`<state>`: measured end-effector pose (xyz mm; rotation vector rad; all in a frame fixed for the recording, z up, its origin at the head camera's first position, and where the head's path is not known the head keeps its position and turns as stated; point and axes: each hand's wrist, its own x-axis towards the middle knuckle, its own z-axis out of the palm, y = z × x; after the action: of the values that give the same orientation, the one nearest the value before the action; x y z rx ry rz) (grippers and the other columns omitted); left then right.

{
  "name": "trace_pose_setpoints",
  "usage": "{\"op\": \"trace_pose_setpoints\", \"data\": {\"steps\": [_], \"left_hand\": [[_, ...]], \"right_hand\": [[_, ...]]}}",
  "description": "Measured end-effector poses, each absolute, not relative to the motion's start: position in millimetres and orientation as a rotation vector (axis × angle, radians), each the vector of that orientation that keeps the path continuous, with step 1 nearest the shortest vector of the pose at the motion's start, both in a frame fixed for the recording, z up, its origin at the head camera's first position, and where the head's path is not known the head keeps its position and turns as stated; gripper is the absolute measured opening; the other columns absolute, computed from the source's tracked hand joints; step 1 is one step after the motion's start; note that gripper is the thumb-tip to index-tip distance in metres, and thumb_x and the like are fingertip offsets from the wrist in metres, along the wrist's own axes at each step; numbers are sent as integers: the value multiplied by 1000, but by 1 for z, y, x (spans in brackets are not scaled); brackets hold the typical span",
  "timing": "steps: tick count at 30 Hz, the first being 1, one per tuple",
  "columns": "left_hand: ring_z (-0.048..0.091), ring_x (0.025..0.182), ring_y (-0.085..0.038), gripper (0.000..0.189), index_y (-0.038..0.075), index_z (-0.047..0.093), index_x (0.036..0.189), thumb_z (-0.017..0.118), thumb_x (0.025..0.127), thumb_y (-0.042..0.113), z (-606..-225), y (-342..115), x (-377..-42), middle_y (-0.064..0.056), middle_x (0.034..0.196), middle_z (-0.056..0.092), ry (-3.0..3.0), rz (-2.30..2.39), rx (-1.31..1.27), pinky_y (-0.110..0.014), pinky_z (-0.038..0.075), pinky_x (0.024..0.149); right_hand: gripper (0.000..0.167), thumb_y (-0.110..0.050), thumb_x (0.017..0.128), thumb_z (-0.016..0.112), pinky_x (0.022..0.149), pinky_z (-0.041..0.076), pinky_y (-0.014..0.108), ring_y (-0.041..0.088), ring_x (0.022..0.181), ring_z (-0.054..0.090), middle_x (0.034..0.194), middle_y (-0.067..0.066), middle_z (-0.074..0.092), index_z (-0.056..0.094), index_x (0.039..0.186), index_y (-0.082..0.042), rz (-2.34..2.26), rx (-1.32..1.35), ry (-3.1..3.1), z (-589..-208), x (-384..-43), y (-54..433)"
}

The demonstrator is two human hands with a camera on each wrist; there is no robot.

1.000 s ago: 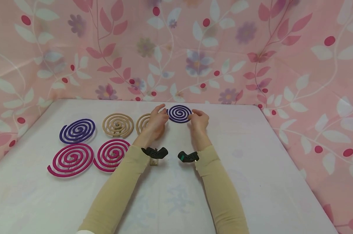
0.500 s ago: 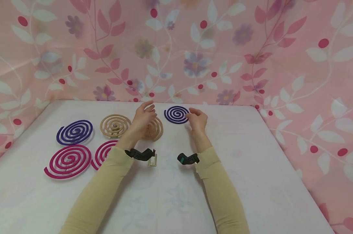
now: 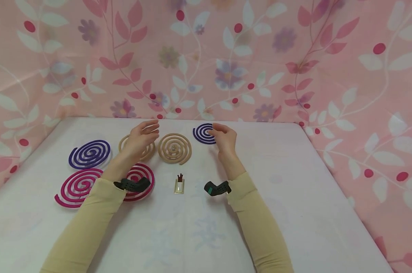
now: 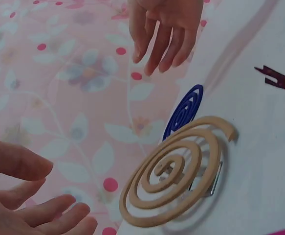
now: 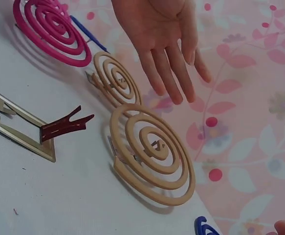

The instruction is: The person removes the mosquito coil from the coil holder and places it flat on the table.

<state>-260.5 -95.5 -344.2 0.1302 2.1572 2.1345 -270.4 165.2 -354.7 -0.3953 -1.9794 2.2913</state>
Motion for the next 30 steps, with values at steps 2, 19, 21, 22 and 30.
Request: {"op": "trace_pose_setpoints", "data": {"steps": [2, 19, 21, 22, 30], "left_hand": [[35, 146, -35, 54, -2, 36, 150, 49, 98, -4, -346, -105, -261, -24, 155, 37, 2201, 2105, 153, -41, 32, 120], [49, 137, -35, 51, 0, 45, 147, 55, 97, -2, -364, -137, -269, -24, 150, 46, 2253, 1873, 217, -37, 48, 108], [50, 137, -33, 52, 1, 45, 147, 56, 96, 0, -365, -138, -270, -23, 151, 46, 2272, 1818, 218, -35, 49, 106], [49, 137, -33, 52, 2, 45, 148, 56, 97, 0, -366, -138, -270, -22, 151, 46, 2276, 1799, 222, -33, 49, 105], [45, 140, -35, 52, -3, 41, 148, 53, 97, -3, -370, -136, -271, -25, 153, 41, 2212, 1804, 250, -15, 51, 89]], "right_hand": [[40, -2, 92, 66, 115, 40, 41, 24, 126, 54, 140, 16, 57, 61, 131, 3, 2290, -388, -1990, -354, -268, 164], [39, 0, 90, 68, 108, 47, 38, 10, 98, 59, 130, 14, 61, 61, 128, 6, 2309, -300, -2075, -360, -264, 143], [39, 1, 90, 68, 107, 48, 37, 12, 99, 60, 132, 14, 61, 62, 128, 5, 2313, -299, -2090, -362, -264, 140], [38, 1, 90, 68, 107, 48, 37, 12, 100, 60, 132, 14, 60, 62, 128, 5, 2316, -302, -2097, -363, -264, 139], [43, 3, 90, 67, 107, 48, 36, 21, 110, 62, 136, 15, 59, 59, 132, 5, 2330, -285, -2151, -372, -263, 132]]}}
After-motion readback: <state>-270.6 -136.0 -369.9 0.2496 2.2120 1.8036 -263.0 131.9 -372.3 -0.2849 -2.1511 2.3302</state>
